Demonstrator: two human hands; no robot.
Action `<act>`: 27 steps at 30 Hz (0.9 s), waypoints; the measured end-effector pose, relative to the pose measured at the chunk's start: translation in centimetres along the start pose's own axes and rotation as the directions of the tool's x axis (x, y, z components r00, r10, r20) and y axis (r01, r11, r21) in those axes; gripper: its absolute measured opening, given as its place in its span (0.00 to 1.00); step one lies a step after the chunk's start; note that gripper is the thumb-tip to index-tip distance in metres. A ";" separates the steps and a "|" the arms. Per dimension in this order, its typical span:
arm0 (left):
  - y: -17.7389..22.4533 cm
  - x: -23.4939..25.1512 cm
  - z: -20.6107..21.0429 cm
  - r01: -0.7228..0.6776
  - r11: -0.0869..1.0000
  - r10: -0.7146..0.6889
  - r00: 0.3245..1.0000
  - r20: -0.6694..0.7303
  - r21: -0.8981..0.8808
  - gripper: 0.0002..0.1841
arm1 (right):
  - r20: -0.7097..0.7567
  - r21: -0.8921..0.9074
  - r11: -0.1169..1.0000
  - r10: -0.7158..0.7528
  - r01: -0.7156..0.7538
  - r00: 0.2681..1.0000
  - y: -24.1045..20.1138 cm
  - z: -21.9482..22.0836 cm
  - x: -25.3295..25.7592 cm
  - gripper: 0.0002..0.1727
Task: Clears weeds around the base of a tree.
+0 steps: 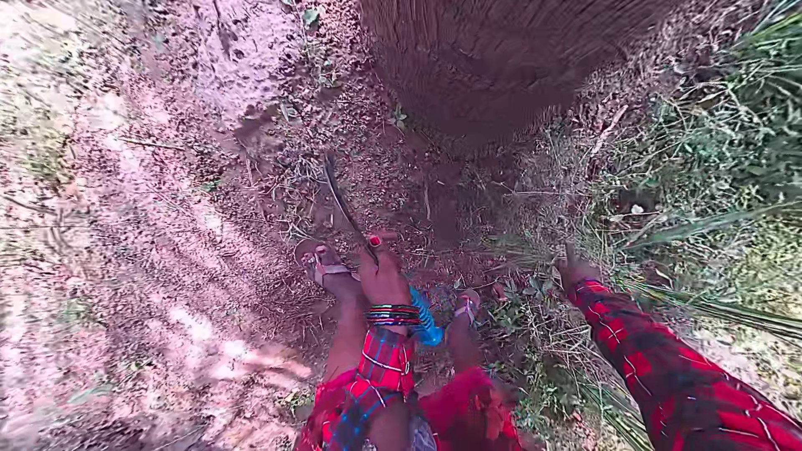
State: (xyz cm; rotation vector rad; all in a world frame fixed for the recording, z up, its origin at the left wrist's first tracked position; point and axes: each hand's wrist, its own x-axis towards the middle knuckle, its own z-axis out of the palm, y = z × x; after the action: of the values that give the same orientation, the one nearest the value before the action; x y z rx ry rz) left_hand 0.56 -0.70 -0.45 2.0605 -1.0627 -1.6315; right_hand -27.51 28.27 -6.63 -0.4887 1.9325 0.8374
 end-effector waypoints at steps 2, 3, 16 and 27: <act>-1.4 -1.5 1.4 -0.062 0.998 0.062 0.997 0.042 -0.002 0.17 | 0.090 0.059 0.998 0.018 -0.024 0.996 5.0 2.2 -1.4 0.27; -2.2 -2.3 2.1 -0.095 0.995 0.095 0.994 0.061 0.001 0.16 | 0.063 0.104 0.995 -0.001 -0.005 0.998 6.5 3.3 -2.4 0.26; -9.2 -20.3 11.5 -0.099 0.893 -0.123 0.884 0.451 0.439 0.22 | -0.584 0.768 0.501 0.296 0.398 0.756 6.8 14.9 -13.3 0.36; -13.5 -37.8 18.4 -0.318 0.490 -0.348 0.782 0.517 0.812 0.26 | -0.185 0.978 0.036 -0.291 0.204 0.939 10.8 20.9 -23.8 0.60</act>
State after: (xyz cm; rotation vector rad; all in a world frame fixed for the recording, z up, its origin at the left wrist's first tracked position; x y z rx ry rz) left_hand -14.66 38.85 11.91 1.9527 -2.6240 -2.1169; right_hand -10.33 50.72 11.31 0.1138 1.7639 -0.8479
